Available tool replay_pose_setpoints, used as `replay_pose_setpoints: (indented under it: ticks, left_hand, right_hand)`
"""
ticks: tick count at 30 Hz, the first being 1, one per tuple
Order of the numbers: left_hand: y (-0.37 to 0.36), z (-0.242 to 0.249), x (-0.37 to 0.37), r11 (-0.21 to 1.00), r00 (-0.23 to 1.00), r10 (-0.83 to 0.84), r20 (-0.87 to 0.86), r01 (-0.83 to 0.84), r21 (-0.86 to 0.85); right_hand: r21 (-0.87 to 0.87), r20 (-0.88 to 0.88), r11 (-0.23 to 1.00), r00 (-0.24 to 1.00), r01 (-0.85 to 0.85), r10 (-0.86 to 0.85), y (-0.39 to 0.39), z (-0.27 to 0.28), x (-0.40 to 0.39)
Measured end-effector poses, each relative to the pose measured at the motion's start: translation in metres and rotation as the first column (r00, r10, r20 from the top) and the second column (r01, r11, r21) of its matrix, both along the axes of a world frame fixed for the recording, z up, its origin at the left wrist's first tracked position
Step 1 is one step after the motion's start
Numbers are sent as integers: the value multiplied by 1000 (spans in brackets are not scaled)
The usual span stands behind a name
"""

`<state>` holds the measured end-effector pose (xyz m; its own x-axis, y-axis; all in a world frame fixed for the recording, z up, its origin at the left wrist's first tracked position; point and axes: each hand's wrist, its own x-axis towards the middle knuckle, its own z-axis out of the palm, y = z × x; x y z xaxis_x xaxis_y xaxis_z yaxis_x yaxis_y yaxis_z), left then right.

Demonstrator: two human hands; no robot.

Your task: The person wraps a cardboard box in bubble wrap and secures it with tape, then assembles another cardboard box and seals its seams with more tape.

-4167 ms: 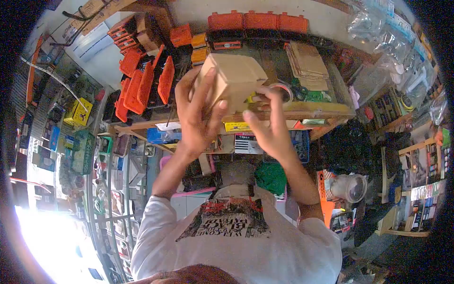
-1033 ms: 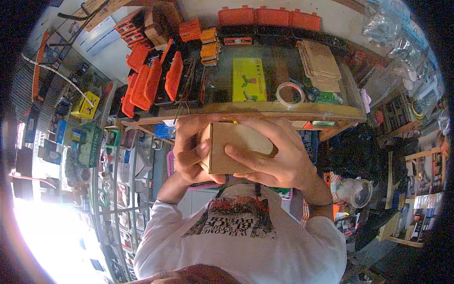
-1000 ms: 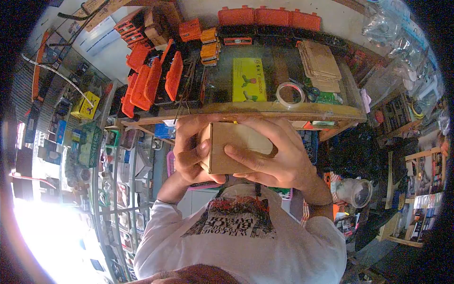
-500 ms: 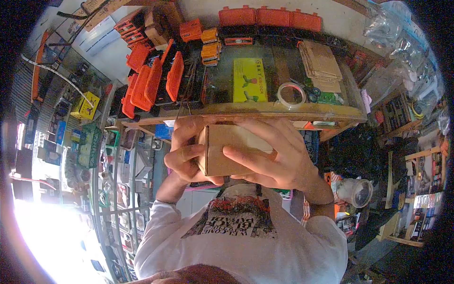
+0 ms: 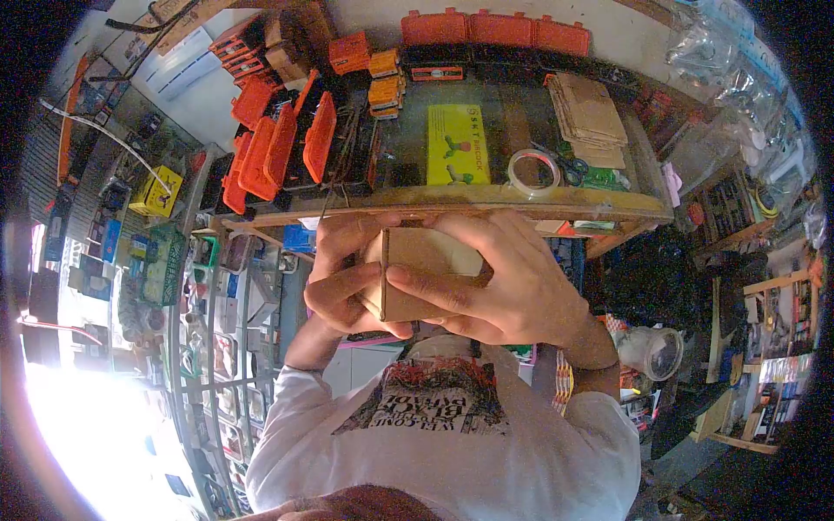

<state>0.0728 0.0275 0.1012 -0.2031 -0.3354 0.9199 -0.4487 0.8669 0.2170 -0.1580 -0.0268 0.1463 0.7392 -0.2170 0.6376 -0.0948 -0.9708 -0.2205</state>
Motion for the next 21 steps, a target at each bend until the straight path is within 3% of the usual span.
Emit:
replay_pose_setpoints:
  ticks: [4, 13, 16, 18, 20, 21]
  left_hand:
    - [0, 1, -5, 999, 1000, 8, -7, -8, -38]
    - [2, -5, -6, 993, 999, -38, -27, 41, 113]
    - [2, -4, -6, 980, 998, -27, -53, 37, 197]
    - [-7, -13, -13, 986, 971, -89, -220, 117, 117]
    - [-9, -10, -13, 985, 972, -92, -216, 121, 121]
    - [-6, 0, -6, 982, 989, -65, -130, 86, 166]
  right_hand:
    - [-25, -18, 1000, 1000, 0, -1, 0, 2, -1]
    - [46, -82, 999, 997, 8, -4, 1, 2, -2]
    - [-81, -45, 997, 999, 5, -9, -6, 1, -5]
    - [-38, -42, 998, 998, 46, -48, -4, 10, -4]
    - [-18, -46, 998, 997, 56, -57, -5, 18, -6]
    - [-20, -51, 999, 998, 47, -48, -7, 21, -9]
